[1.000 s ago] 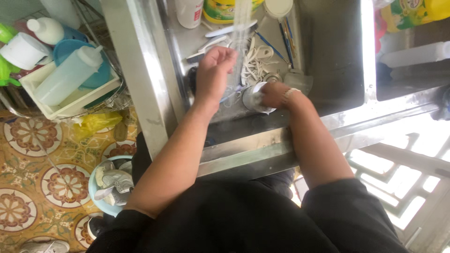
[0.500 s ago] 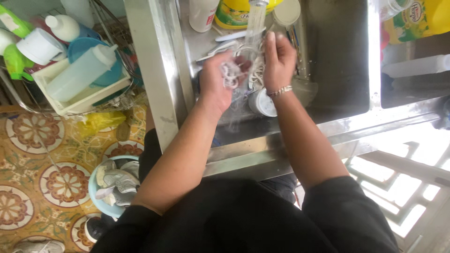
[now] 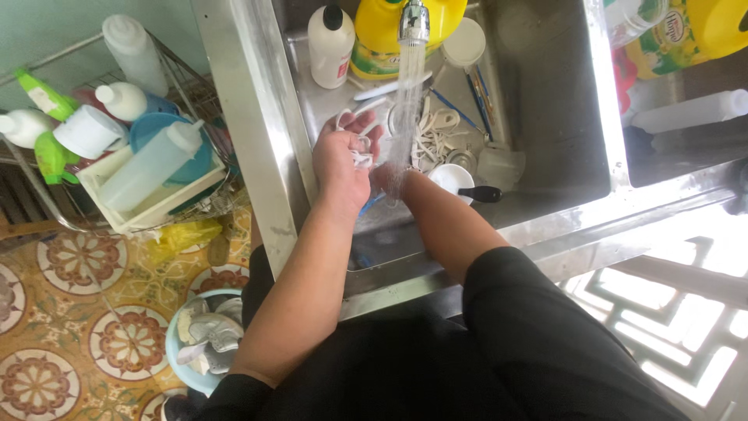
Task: The person scrubs a black sneaker with a brush and rinses it under running water. They then scrub and rinse a white sneaker, followed by cleaning the shoelaces separately. The cleaned shoes are placed into a bucket.
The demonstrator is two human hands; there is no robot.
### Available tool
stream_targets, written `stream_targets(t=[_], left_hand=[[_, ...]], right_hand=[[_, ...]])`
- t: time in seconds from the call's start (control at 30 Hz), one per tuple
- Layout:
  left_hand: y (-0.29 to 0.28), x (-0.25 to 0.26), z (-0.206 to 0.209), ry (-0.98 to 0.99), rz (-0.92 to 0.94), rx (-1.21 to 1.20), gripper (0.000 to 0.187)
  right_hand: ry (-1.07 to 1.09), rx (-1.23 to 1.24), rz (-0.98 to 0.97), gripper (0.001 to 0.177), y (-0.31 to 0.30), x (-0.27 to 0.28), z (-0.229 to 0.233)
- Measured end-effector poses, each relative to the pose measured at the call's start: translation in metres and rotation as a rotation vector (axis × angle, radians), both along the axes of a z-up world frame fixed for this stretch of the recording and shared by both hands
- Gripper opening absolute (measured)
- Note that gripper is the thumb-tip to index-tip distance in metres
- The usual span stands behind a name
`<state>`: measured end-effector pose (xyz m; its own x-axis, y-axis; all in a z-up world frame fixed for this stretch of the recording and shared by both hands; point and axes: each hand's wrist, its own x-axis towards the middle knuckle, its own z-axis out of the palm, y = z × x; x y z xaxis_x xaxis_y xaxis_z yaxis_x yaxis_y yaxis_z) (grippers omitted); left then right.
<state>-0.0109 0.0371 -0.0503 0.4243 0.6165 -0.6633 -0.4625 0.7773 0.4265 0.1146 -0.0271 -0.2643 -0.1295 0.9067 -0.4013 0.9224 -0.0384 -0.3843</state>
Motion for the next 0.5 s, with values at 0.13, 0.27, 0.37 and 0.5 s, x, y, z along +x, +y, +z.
stream_targets(t=[0.13, 0.27, 0.37, 0.5], left_hand=[[0.003, 0.001, 0.006, 0.121, -0.082, -0.024, 0.03], [0.001, 0.004, 0.007, 0.308, -0.123, 0.045, 0.02], [-0.004, 0.008, 0.006, 0.36, -0.255, 0.204, 0.018], [-0.024, 0.017, 0.006, 0.257, -0.439, 0.486, 0.036]], right_hand=[[0.043, -0.372, 0.164, 0.02, -0.006, 0.015, 0.051], [0.454, -0.131, -0.112, 0.019, -0.025, 0.034, 0.13], [0.93, -0.098, -0.474, 0.012, -0.051, 0.038, 0.187], [1.326, 0.174, -0.689, 0.013, -0.069, 0.033, 0.237]])
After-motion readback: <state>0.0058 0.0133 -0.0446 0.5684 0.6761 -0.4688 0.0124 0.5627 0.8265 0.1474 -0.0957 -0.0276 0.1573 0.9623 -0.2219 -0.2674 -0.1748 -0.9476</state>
